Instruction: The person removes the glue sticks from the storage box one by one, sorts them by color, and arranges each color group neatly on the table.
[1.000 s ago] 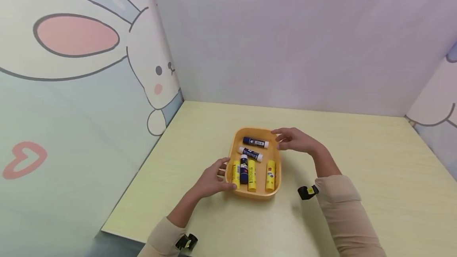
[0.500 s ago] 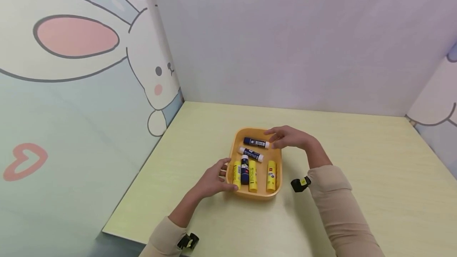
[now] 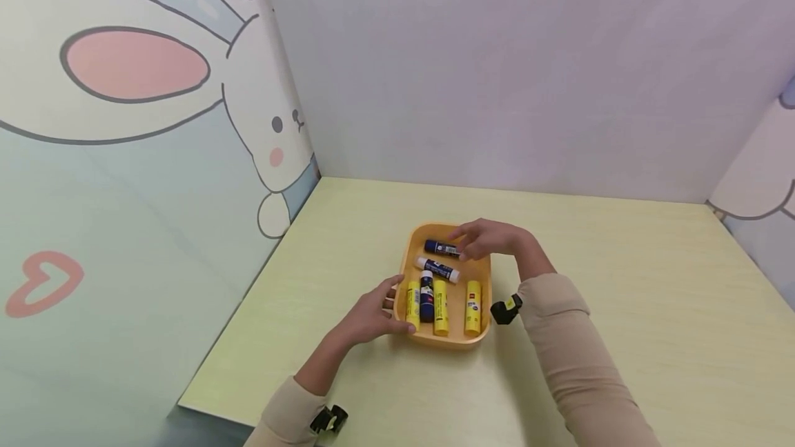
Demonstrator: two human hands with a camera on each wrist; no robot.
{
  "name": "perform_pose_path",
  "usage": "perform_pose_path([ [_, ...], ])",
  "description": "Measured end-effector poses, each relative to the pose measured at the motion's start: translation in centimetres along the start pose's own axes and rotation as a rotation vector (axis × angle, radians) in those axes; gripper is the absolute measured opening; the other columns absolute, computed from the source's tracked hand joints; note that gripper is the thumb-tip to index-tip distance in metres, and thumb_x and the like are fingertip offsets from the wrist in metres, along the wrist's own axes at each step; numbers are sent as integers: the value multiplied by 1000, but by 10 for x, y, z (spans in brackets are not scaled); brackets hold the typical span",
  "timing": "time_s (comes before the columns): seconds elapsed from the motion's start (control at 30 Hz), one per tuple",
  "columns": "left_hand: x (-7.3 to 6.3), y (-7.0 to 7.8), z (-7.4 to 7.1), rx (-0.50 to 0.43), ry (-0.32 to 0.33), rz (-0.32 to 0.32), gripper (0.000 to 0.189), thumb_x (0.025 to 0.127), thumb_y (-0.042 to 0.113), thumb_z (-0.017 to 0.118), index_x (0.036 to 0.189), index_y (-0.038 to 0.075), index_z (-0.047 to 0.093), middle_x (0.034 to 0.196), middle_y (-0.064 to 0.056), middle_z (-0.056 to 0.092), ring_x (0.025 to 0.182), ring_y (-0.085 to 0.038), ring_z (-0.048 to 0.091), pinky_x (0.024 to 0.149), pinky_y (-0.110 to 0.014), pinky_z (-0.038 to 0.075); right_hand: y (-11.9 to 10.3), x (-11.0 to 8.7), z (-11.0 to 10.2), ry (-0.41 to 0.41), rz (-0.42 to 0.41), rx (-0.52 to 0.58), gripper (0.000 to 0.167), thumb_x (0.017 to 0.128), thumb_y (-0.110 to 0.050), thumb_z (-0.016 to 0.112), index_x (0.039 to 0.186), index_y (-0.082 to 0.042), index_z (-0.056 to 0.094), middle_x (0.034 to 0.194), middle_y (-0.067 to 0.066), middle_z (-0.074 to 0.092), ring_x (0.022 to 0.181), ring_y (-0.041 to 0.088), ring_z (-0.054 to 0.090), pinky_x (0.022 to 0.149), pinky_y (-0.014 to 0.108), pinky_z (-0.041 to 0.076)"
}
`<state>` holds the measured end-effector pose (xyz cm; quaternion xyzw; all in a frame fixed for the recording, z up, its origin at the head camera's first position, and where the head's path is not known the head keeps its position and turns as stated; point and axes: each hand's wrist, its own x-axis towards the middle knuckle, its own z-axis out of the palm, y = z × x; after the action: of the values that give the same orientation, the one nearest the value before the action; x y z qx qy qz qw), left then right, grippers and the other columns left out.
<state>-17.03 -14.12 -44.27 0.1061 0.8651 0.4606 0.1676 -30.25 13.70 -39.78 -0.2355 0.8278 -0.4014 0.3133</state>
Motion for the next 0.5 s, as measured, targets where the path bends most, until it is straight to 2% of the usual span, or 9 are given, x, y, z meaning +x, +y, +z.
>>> perform_pose_path([
  [0.5,2,0,1,19,-8,14,91,72,28,81,145,9,29,122,-12,51,105,-26,53,86,-41,47,1,22,10,-90,25,81,53,88,-8,60,138,-2,42,131,22,46,116,30,48,92,45,43],
])
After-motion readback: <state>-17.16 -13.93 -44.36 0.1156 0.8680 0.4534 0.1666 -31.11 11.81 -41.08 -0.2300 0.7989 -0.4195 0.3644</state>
